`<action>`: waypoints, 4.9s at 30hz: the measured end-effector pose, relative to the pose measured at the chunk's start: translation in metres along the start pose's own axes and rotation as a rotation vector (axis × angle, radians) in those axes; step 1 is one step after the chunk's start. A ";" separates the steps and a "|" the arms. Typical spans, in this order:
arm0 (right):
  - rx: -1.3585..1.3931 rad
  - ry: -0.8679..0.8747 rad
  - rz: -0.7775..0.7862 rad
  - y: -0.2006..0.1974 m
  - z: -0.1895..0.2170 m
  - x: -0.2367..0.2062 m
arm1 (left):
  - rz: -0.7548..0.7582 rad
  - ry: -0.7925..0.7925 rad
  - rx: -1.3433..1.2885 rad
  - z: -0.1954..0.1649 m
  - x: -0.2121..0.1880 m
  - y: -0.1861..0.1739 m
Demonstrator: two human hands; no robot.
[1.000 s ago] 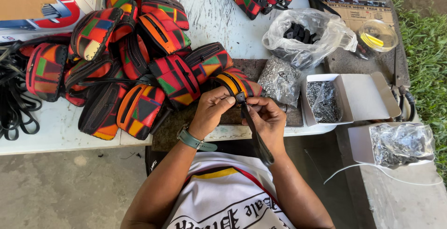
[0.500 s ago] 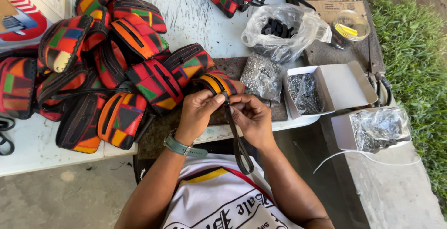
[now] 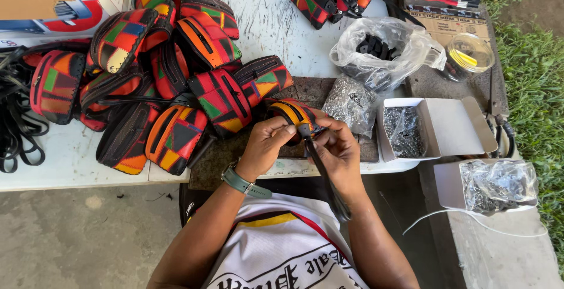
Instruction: The person attaches black wrist straps to small colorful zippered coin purses at an outdoor workbench. They pick up a purse, thread and secure the strap loop to its corner fitting, then set the finished purse aside and take the next one, repeating the process.
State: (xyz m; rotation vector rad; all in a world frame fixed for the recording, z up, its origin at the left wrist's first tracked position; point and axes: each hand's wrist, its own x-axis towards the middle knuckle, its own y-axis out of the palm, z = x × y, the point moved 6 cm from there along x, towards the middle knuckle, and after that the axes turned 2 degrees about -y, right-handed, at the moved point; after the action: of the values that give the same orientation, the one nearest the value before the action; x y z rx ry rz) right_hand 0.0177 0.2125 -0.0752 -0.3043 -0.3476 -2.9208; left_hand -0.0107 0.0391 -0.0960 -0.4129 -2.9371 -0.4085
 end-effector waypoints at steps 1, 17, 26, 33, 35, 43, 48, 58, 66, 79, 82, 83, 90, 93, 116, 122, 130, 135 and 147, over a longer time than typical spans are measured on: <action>-0.026 -0.014 -0.006 0.001 -0.001 0.000 | 0.002 0.009 -0.038 0.002 0.000 -0.001; -0.066 0.075 -0.110 0.012 -0.002 -0.004 | 0.115 0.078 -0.077 -0.022 -0.009 0.011; -1.195 -0.049 -0.322 -0.105 0.112 0.005 | -0.065 -0.068 0.028 -0.014 0.006 0.003; -2.034 0.395 0.009 -0.161 0.065 0.041 | 0.014 -0.039 -0.090 -0.037 0.032 -0.003; -2.021 0.457 0.045 -0.167 0.054 0.043 | -0.014 -0.070 -0.259 -0.039 0.042 -0.009; -1.867 0.409 -0.044 -0.170 0.068 0.037 | -0.034 0.006 -0.154 -0.068 0.054 -0.013; -1.748 0.196 -0.165 -0.171 0.087 0.030 | -0.117 0.087 -0.132 -0.075 0.052 -0.011; -1.576 0.080 -0.122 -0.167 0.097 0.027 | -0.133 0.066 0.040 -0.070 0.044 -0.011; -1.051 0.066 -0.156 -0.109 0.105 0.033 | -0.185 0.216 0.216 -0.090 0.038 0.003; -0.727 -0.599 -0.056 0.048 0.141 0.016 | -0.035 0.250 0.285 -0.117 0.010 0.025; -0.766 -0.596 -0.096 0.047 0.137 0.017 | 0.071 0.297 0.253 -0.126 0.007 0.027; -0.797 -0.592 -0.100 0.046 0.136 0.016 | 0.095 0.297 0.249 -0.128 0.004 0.029; -0.896 -0.699 -0.114 0.044 0.138 0.007 | 0.012 0.351 0.461 -0.141 -0.001 0.035; -0.943 -0.702 -0.101 0.044 0.137 0.007 | 0.009 0.373 0.495 -0.146 -0.003 0.038; -0.815 -0.411 0.122 0.049 0.157 0.019 | 0.178 0.508 0.701 -0.168 -0.021 0.050; -0.808 -0.307 0.125 0.050 0.138 0.011 | 0.152 0.396 0.634 -0.139 -0.022 0.048; -0.744 -0.242 0.085 0.049 0.126 0.030 | 0.047 -0.009 -0.081 -0.084 0.000 0.009; -0.765 -0.327 0.153 0.056 0.131 0.028 | -0.040 -0.074 -0.236 -0.079 -0.003 -0.004; -0.782 -0.524 -0.018 0.056 0.124 0.016 | -0.149 0.057 0.044 -0.077 0.007 -0.002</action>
State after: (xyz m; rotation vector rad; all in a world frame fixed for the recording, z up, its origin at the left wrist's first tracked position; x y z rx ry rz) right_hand 0.0364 0.1869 0.0580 -1.1686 0.7584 -2.8035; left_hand -0.0097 0.0165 -0.0217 -0.1746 -2.9247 -0.3668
